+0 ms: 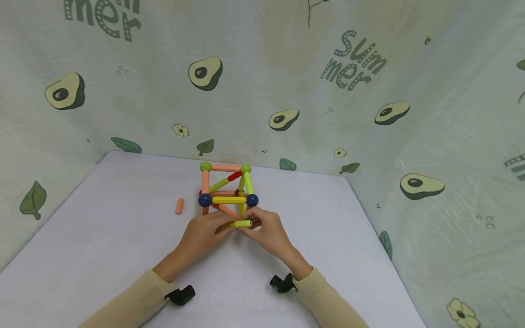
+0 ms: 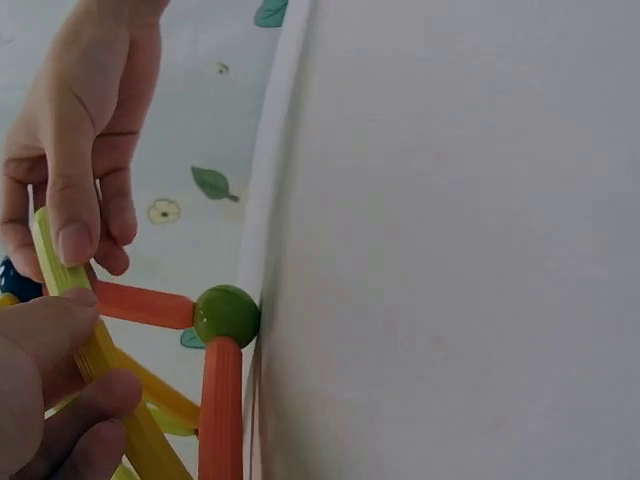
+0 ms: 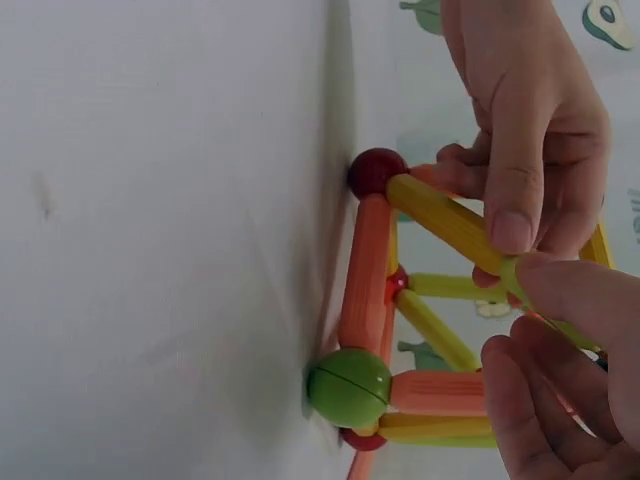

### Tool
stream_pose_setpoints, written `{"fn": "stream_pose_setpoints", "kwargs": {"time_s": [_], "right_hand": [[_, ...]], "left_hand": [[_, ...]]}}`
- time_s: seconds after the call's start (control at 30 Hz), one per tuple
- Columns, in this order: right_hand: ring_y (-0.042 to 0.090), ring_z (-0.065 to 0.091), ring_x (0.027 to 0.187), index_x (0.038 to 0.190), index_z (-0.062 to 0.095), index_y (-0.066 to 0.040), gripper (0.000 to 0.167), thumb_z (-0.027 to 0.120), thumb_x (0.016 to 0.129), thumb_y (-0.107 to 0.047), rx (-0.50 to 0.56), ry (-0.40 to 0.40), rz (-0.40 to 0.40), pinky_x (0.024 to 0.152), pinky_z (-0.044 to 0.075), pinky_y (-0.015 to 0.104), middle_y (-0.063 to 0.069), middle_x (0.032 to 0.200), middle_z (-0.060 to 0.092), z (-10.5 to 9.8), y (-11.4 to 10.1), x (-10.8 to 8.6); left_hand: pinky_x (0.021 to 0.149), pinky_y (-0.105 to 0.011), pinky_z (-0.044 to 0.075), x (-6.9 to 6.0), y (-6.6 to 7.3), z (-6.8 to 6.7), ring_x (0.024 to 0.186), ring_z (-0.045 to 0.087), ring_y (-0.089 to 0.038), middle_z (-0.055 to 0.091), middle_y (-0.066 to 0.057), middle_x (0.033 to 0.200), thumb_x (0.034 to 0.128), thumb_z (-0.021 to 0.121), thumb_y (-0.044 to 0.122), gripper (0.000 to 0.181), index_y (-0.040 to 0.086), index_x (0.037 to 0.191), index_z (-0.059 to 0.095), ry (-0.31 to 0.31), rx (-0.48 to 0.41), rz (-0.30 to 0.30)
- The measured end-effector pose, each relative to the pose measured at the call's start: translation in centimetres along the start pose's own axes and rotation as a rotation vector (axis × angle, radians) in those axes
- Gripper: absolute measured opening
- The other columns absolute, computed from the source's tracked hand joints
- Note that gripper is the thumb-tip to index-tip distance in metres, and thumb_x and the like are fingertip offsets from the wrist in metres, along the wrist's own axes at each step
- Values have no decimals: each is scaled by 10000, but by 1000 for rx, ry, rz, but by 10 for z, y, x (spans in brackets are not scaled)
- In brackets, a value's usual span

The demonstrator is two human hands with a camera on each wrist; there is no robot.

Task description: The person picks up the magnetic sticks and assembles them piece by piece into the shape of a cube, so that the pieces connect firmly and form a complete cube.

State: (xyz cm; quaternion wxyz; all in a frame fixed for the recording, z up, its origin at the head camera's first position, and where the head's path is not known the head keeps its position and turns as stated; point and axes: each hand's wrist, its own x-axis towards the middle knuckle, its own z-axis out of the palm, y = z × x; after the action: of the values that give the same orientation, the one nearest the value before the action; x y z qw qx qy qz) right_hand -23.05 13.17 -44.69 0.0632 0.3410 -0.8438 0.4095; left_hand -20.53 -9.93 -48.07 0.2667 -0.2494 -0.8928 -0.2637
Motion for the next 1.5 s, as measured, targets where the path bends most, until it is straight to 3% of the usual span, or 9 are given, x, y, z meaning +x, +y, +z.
{"fn": "stream_pose_setpoints", "kwargs": {"time_s": [0.1, 0.27, 0.47, 0.6, 1.03, 1.13, 1.3, 1.4, 1.5], "right_hand": [[142, 728, 858, 1121, 719, -64, 324, 901, 854, -79, -38, 48, -42, 768, 625, 281, 27, 1064, 751, -7, 0, -3], [185, 717, 856, 1287, 661, -79, 530, 929, 830, -111, -126, 154, -49, 749, 630, 296, 100, 1091, 700, -25, 0, -2], [228, 717, 999, 1582, 488, -185, 776, 871, 909, -230, -171, -9, 16, 825, 639, 401, 93, 1299, 667, -37, -4, 12], [293, 721, 1029, 1583, 502, -173, 700, 816, 960, -225, -151, -81, 16, 847, 634, 445, 109, 1342, 678, -34, -3, 19], [129, 696, 870, 1383, 649, -112, 425, 777, 987, -202, -255, 81, -49, 770, 616, 274, 69, 1145, 732, -18, 3, 26], [143, 701, 870, 1374, 654, -105, 415, 777, 986, -184, -237, 88, -49, 768, 631, 327, 80, 1145, 736, -17, 3, 26], [179, 709, 877, 1376, 653, -97, 416, 776, 985, -170, -212, 85, -53, 771, 641, 407, 107, 1162, 734, -19, 3, 25], [176, 705, 877, 1382, 652, -93, 424, 776, 983, -164, -222, 78, -48, 777, 639, 384, 108, 1176, 734, -22, 3, 25], [167, 700, 871, 1388, 654, -103, 435, 784, 976, -153, -236, 76, -38, 780, 635, 349, 93, 1166, 738, -25, 5, 25]], "left_hand": [[690, -298, 591, 5, 1, 1, 893, 763, -147, 808, 21, 1058, 832, 929, 265, 360, 200, 1170, 826, 10, 13, 15], [713, -301, 597, 8, 2, -1, 873, 749, -134, 805, 43, 1008, 817, 926, 306, 364, 180, 1143, 826, 22, -16, -40], [784, -364, 622, 9, 3, 0, 934, 766, -189, 808, -5, 1030, 856, 912, 240, 325, 131, 1146, 814, 52, 8, -90], [774, -365, 621, 10, 5, 2, 916, 761, -202, 808, -35, 1033, 864, 908, 206, 308, 107, 1139, 811, 74, 31, -111], [756, -392, 625, 15, 10, 3, 871, 749, -223, 805, -57, 1003, 863, 902, 244, 336, 91, 1144, 801, 91, 64, -152], [773, -403, 628, 15, 11, 2, 910, 759, -238, 806, -62, 1043, 867, 899, 253, 362, 94, 1175, 796, 82, 77, -161], [650, -310, 599, 10, 15, -13, 802, 758, -206, 808, -59, 1061, 860, 911, 228, 355, 100, 1173, 803, 118, 97, -83], [519, -240, 509, 12, 12, -29, 615, 661, -130, 779, -38, 878, 857, 903, 174, 273, 76, 1092, 805, 240, 84, 25], [507, -235, 506, 20, 0, -49, 571, 614, -116, 743, -49, 800, 894, 829, 117, 170, 38, 1037, 780, 359, 31, 94]]}}
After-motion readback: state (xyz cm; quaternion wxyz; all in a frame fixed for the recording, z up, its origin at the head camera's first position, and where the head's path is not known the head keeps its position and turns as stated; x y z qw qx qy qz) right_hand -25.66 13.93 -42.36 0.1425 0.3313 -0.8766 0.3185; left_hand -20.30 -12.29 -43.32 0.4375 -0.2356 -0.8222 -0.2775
